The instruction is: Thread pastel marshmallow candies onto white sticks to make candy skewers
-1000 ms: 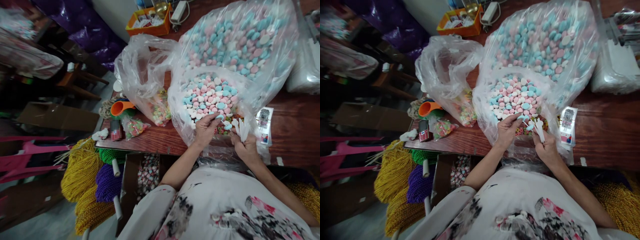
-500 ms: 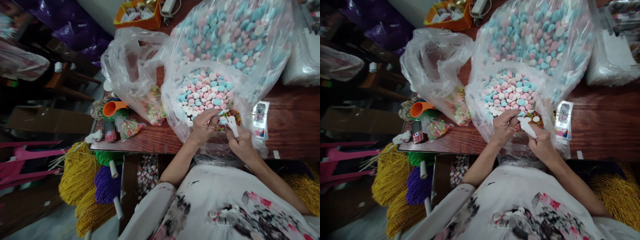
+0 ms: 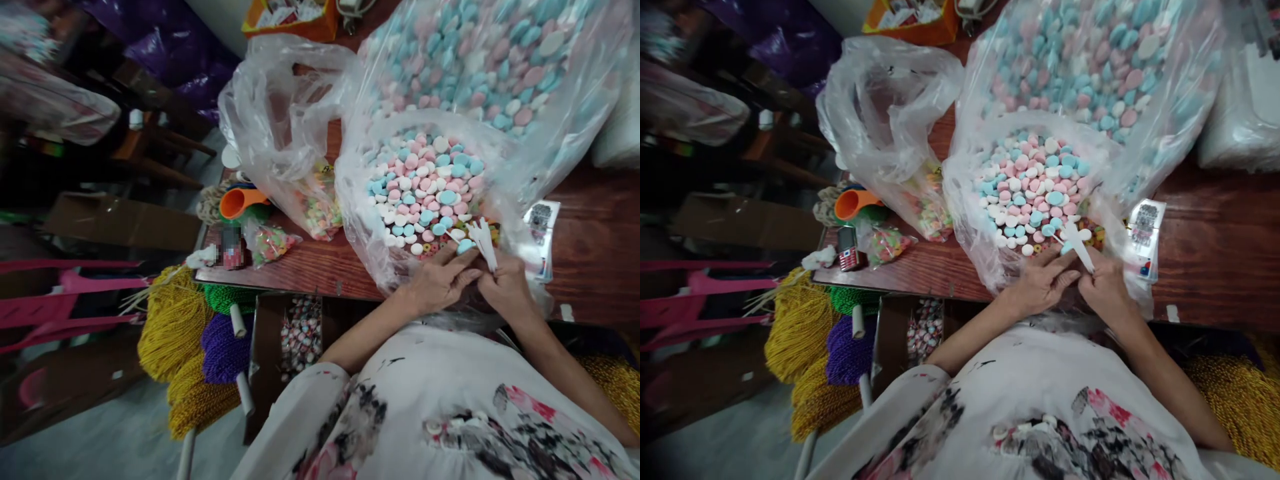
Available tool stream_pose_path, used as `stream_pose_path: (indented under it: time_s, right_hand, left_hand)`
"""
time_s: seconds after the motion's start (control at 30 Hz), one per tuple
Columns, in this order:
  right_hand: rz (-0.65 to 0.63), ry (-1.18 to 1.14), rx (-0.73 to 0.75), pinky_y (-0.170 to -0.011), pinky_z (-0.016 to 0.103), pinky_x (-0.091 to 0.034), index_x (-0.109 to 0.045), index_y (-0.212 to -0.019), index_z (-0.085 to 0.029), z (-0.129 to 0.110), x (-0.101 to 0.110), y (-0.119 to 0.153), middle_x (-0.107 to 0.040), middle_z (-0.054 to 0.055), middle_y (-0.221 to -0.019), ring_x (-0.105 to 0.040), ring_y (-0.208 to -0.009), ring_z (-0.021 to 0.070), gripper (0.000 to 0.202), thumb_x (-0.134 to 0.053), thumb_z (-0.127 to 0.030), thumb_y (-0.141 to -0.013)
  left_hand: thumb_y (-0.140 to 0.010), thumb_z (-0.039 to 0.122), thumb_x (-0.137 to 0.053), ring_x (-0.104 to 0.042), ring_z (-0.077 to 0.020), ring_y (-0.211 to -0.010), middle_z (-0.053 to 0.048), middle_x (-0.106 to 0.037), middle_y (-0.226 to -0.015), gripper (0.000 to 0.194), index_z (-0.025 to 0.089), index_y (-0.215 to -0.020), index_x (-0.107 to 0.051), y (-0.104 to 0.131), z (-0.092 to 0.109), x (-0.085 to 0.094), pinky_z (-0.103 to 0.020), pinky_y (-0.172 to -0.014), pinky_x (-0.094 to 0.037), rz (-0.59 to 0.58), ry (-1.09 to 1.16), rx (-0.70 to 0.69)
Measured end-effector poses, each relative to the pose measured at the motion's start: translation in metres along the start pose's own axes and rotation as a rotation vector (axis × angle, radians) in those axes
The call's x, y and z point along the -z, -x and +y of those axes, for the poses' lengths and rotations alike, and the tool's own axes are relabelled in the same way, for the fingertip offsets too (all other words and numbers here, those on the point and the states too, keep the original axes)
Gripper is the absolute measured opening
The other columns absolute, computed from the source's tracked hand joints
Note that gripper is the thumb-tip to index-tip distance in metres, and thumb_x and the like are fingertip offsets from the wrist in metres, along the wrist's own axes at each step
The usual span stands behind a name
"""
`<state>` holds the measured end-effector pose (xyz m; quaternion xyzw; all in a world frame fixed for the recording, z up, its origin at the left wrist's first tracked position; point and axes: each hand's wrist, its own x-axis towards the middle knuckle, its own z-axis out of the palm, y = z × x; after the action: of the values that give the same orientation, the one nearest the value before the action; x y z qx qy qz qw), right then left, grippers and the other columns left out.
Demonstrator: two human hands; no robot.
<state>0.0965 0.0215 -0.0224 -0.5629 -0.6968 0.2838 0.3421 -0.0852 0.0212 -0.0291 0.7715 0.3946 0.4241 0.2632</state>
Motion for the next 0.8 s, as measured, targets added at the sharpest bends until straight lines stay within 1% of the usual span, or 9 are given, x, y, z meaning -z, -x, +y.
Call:
stream_pose_path:
  time_s: [0.07, 0.13, 0.17, 0.23, 0.3, 0.43, 0.57, 0.7, 0.8]
  right_hand:
    - [-0.048, 0.059, -0.018, -0.057, 0.034, -0.045, -0.067, -0.079, -0.023, 0.010, 0.006, -0.001, -0.064, 0.005, -0.065, -0.058, -0.060, 0.0221, 0.011, -0.057, -0.023, -0.083]
    - [-0.066, 0.076, -0.033, -0.058, 0.034, -0.045, -0.068, -0.080, -0.022, 0.016, 0.010, -0.002, -0.065, 0.005, -0.065, -0.059, -0.060, 0.0223, 0.015, -0.057, -0.028, -0.088]
    - [-0.072, 0.070, -0.038, -0.058, 0.034, -0.045, -0.069, -0.080, -0.022, 0.017, 0.011, -0.002, -0.065, 0.004, -0.065, -0.059, -0.060, 0.0220, 0.017, -0.057, -0.030, -0.090]
    - [-0.078, 0.048, -0.047, -0.058, 0.034, -0.044, -0.070, -0.081, -0.022, 0.017, 0.011, -0.003, -0.065, 0.004, -0.065, -0.058, -0.060, 0.0211, 0.019, -0.057, -0.031, -0.091]
    - [-0.069, 0.032, -0.053, -0.057, 0.033, -0.043, -0.070, -0.079, -0.022, 0.016, 0.010, -0.004, -0.064, 0.003, -0.063, -0.055, -0.058, 0.0203, 0.019, -0.058, -0.032, -0.091]
    - [-0.049, 0.009, -0.063, -0.056, 0.032, -0.041, -0.065, -0.070, -0.022, 0.017, 0.009, -0.003, -0.061, 0.003, -0.060, -0.054, -0.056, 0.0193, 0.024, -0.057, -0.033, -0.090]
    - [-0.024, -0.010, -0.025, -0.053, 0.030, -0.039, -0.056, -0.062, -0.023, 0.015, 0.009, 0.003, -0.058, 0.000, -0.058, -0.052, -0.054, 0.0169, 0.030, -0.058, -0.030, -0.091]
    - [-0.029, -0.029, 0.073, -0.053, 0.029, -0.041, -0.065, -0.075, -0.021, 0.009, 0.006, 0.009, -0.057, -0.002, -0.057, -0.051, -0.050, 0.0155, 0.019, -0.058, -0.026, -0.092]
    - [-0.037, -0.030, 0.167, -0.055, 0.028, -0.043, -0.069, -0.082, -0.021, 0.003, 0.002, 0.012, -0.061, -0.001, -0.060, -0.055, -0.052, 0.0159, 0.017, -0.055, -0.019, -0.091]
  left_hand:
    - [-0.102, 0.027, -0.048, -0.068, -0.0228, -0.118, -0.014, -0.070, -0.127, 0.039, 0.021, -0.137, -0.062, 0.004, -0.009, 0.015, -0.038, -0.099, -0.058, 0.024, -0.120, 0.023]
    - [-0.101, 0.021, -0.047, -0.068, -0.0202, -0.112, -0.013, -0.071, -0.120, 0.035, 0.019, -0.130, -0.066, 0.004, -0.019, 0.031, -0.035, -0.096, -0.057, 0.096, -0.218, 0.105]
    - [-0.100, 0.020, -0.049, -0.068, -0.0195, -0.105, -0.012, -0.072, -0.113, 0.031, 0.018, -0.122, -0.070, 0.003, -0.024, 0.037, -0.034, -0.093, -0.057, 0.067, -0.255, 0.138]
    - [-0.097, 0.019, -0.054, -0.065, -0.0204, -0.098, -0.010, -0.071, -0.105, 0.022, 0.018, -0.107, -0.074, 0.002, -0.032, 0.046, -0.035, -0.090, -0.055, -0.075, -0.336, 0.185]
    - [-0.094, 0.019, -0.059, -0.061, -0.0229, -0.099, -0.010, -0.069, -0.104, 0.017, 0.018, -0.100, -0.074, 0.001, -0.036, 0.051, -0.039, -0.093, -0.053, -0.197, -0.436, 0.227]
    - [-0.093, 0.023, -0.061, -0.055, -0.0267, -0.105, -0.011, -0.064, -0.110, 0.016, 0.017, -0.100, -0.074, -0.001, -0.034, 0.059, -0.044, -0.096, -0.051, -0.252, -0.590, 0.322]
    - [-0.093, 0.021, -0.061, -0.053, -0.0273, -0.108, -0.013, -0.061, -0.117, 0.017, 0.014, -0.103, -0.072, 0.002, -0.026, 0.059, -0.043, -0.098, -0.050, -0.321, -0.636, 0.294]
    - [-0.097, 0.020, -0.054, -0.052, -0.0272, -0.111, -0.013, -0.064, -0.117, 0.019, 0.015, -0.104, -0.071, 0.013, -0.020, 0.050, -0.043, -0.097, -0.049, -0.289, -0.689, 0.258]
    - [-0.098, 0.025, -0.056, -0.055, -0.0276, -0.113, -0.013, -0.069, -0.116, 0.018, 0.018, -0.100, -0.072, 0.014, -0.020, 0.046, -0.046, -0.097, -0.048, -0.124, -0.532, 0.302]
